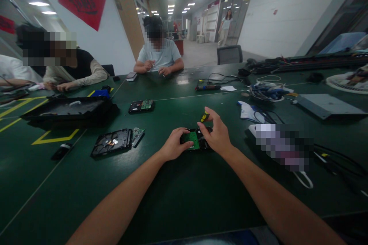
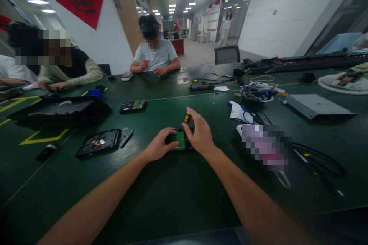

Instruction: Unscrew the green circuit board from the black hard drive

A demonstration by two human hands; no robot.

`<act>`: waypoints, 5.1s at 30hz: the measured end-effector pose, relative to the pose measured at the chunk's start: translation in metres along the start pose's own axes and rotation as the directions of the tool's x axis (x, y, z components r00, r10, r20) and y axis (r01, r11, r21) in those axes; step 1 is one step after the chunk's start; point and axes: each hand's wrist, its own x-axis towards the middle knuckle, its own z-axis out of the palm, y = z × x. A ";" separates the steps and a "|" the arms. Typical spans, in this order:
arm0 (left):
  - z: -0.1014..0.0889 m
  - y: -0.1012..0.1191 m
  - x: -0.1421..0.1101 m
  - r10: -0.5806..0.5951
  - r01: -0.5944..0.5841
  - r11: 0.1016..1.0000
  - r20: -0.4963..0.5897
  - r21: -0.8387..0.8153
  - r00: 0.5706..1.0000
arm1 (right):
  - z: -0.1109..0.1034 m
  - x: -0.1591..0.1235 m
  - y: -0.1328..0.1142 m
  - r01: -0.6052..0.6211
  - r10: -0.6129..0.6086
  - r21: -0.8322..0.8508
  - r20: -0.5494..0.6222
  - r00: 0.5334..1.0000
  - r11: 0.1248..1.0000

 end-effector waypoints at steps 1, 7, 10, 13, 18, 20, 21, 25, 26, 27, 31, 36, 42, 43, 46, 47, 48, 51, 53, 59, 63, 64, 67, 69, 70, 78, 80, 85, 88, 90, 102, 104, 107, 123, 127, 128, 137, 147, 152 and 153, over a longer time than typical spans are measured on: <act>0.000 0.000 0.000 -0.001 0.001 1.000 -0.001 0.000 1.000 | 0.000 0.000 0.000 0.004 -0.004 0.001 0.004 1.000 1.000; 0.001 0.001 0.000 0.002 -0.002 1.000 -0.002 -0.002 1.000 | 0.000 -0.001 -0.002 -0.001 0.001 0.014 0.033 0.999 1.000; 0.002 -0.002 0.001 0.003 -0.003 1.000 -0.005 -0.002 1.000 | 0.002 -0.002 0.001 0.023 -0.023 0.002 0.023 0.999 1.000; 0.003 -0.003 0.001 0.006 -0.006 1.000 -0.006 0.002 1.000 | 0.003 -0.002 0.002 0.033 -0.033 0.003 0.019 0.999 0.999; 0.002 -0.002 0.000 0.004 -0.004 1.000 -0.004 0.000 1.000 | 0.001 -0.003 -0.001 0.010 -0.011 0.028 0.039 0.999 1.000; 0.002 -0.001 0.000 0.008 -0.008 1.000 -0.006 -0.001 1.000 | 0.001 -0.002 -0.002 0.009 -0.009 0.023 0.030 1.000 1.000; 0.002 0.000 0.000 0.009 -0.009 1.000 -0.005 -0.001 1.000 | 0.001 -0.002 -0.001 0.011 -0.012 0.019 0.023 1.000 1.000; 0.001 0.001 0.001 0.001 -0.001 1.000 0.002 -0.001 1.000 | 0.001 -0.001 0.000 0.015 -0.015 0.014 0.021 1.000 1.000; 0.001 0.001 0.001 0.000 0.000 1.000 0.002 -0.002 1.000 | 0.000 -0.001 0.000 0.010 -0.011 0.016 0.026 1.000 1.000; 0.001 0.001 0.001 -0.001 0.001 1.000 0.001 -0.003 1.000 | 0.000 -0.001 0.000 0.004 -0.005 0.020 0.034 0.999 1.000; 0.001 0.001 0.000 -0.005 0.005 1.000 -0.004 -0.003 1.000 | 0.000 -0.002 0.000 -0.017 0.016 0.026 0.036 0.999 1.000; 0.000 0.002 0.000 -0.010 0.010 1.000 0.004 -0.004 1.000 | 0.000 -0.001 -0.001 0.001 -0.001 0.029 0.015 1.000 1.000; 0.001 0.001 0.001 -0.003 0.003 1.000 -0.006 0.003 1.000 | 0.001 -0.001 -0.001 -0.009 0.009 0.003 0.027 1.000 1.000; 0.001 0.001 0.001 0.002 -0.002 1.000 -0.008 0.004 1.000 | 0.002 -0.001 -0.001 -0.005 0.005 0.004 0.021 1.000 1.000; 0.001 -0.001 0.000 0.013 -0.013 1.000 -0.007 -0.001 1.000 | 0.002 -0.001 0.000 0.007 -0.007 0.013 0.007 1.000 1.000; 0.001 -0.001 0.000 0.014 -0.014 1.000 -0.008 -0.002 1.000 | 0.002 -0.001 0.000 0.007 -0.007 0.014 0.008 1.000 1.000; 0.001 -0.001 0.000 0.013 -0.013 1.000 -0.008 -0.003 1.000 | 0.002 -0.001 0.000 0.005 -0.005 0.014 0.012 1.000 1.000; 0.001 0.000 0.000 0.007 -0.007 1.000 -0.008 -0.003 1.000 | 0.001 -0.002 0.000 -0.018 0.018 0.010 0.035 0.999 1.000; 0.001 0.000 0.000 0.004 -0.004 1.000 -0.007 -0.002 1.000 | 0.001 -0.002 0.000 -0.028 0.028 0.008 0.041 0.999 1.000; 0.001 -0.001 0.000 0.002 -0.002 1.000 0.007 0.002 1.000 | 0.001 -0.001 -0.001 0.008 -0.008 0.018 0.014 1.000 1.000; 0.001 0.000 0.000 0.002 -0.002 1.000 -0.002 0.002 1.000 | 0.001 -0.002 -0.002 -0.021 0.020 0.021 0.040 0.999 1.000; 0.001 0.000 0.000 0.001 -0.001 1.000 -0.002 0.003 1.000 | 0.001 -0.002 -0.002 -0.027 0.027 0.020 0.040 0.999 0.999; 0.001 0.002 0.000 -0.004 0.004 1.000 0.000 0.008 1.000 | 0.002 -0.002 -0.001 -0.017 0.017 0.014 0.023 1.000 1.000; 0.000 0.002 0.001 -0.007 0.007 1.000 -0.002 0.009 1.000 | 0.002 -0.002 0.000 0.011 -0.011 0.012 0.007 1.000 1.000; 0.000 0.002 0.001 -0.007 0.007 1.000 -0.004 0.010 1.000 | 0.002 -0.002 0.000 0.022 -0.022 0.013 0.004 1.000 1.000; 0.000 0.000 0.001 -0.002 0.002 1.000 -0.003 0.004 1.000 | 0.002 -0.002 0.000 0.006 -0.006 0.018 0.016 1.000 1.000; 0.001 0.000 0.001 0.000 0.000 1.000 -0.005 0.005 1.000 | 0.003 -0.003 0.001 0.008 -0.008 0.012 -0.006 1.000 1.000; 0.001 -0.001 0.001 -0.004 0.004 1.000 0.002 0.002 1.000 | 0.003 -0.002 0.000 -0.005 0.005 0.009 -0.012 1.000 1.000; 0.001 -0.001 0.000 -0.003 0.003 1.000 -0.003 0.001 1.000 | 0.002 -0.002 -0.001 -0.030 0.030 0.015 0.005 1.000 0.999; 0.000 -0.001 0.000 0.000 0.000 1.000 0.000 0.003 1.000 | 0.002 -0.002 -0.002 -0.029 0.029 0.015 0.004 1.000 0.999; 0.001 0.000 0.000 0.005 -0.005 1.000 -0.016 0.009 1.000 | 0.003 -0.002 0.000 -0.011 0.011 0.005 -0.003 1.000 1.000; 0.001 0.001 0.001 0.007 -0.007 1.000 -0.012 0.009 1.000 | 0.003 -0.002 0.000 0.006 -0.006 0.003 -0.013 1.000 1.000; 0.000 0.001 0.001 0.004 -0.004 1.000 -0.006 0.005 1.000 | 0.004 -0.002 0.001 0.019 -0.019 0.005 -0.010 1.000 1.000; -0.001 0.003 0.000 -0.017 0.017 1.000 0.003 -0.002 1.000 | 0.001 -0.002 -0.003 -0.016 0.015 0.009 0.028 0.999 1.000; -0.001 0.003 0.000 -0.013 0.013 1.000 0.001 0.001 1.000 | 0.003 -0.002 -0.001 0.009 -0.009 0.001 -0.012 1.000 1.000; -0.001 0.003 0.000 -0.008 0.008 1.000 -0.001 0.002 1.000 | 0.003 -0.002 0.000 0.021 -0.021 0.002 -0.022 1.000 1.000; 0.001 0.002 0.000 -0.004 0.004 1.000 -0.006 0.013 1.000 | 0.003 -0.003 0.000 0.000 0.000 0.002 0.003 1.000 1.000; 0.000 0.003 0.000 -0.005 0.005 1.000 0.002 0.012 1.000 | 0.003 -0.003 0.002 0.025 -0.025 0.000 -0.023 0.999 1.000; 0.000 0.002 0.000 -0.010 0.010 1.000 0.001 0.018 1.000 | 0.001 -0.002 -0.001 -0.031 0.032 -0.009 0.008 0.999 0.999; 0.000 0.001 0.000 -0.008 0.008 1.000 0.003 0.019 1.000 | 0.001 -0.002 -0.001 -0.038 0.038 -0.011 0.001 0.999 0.999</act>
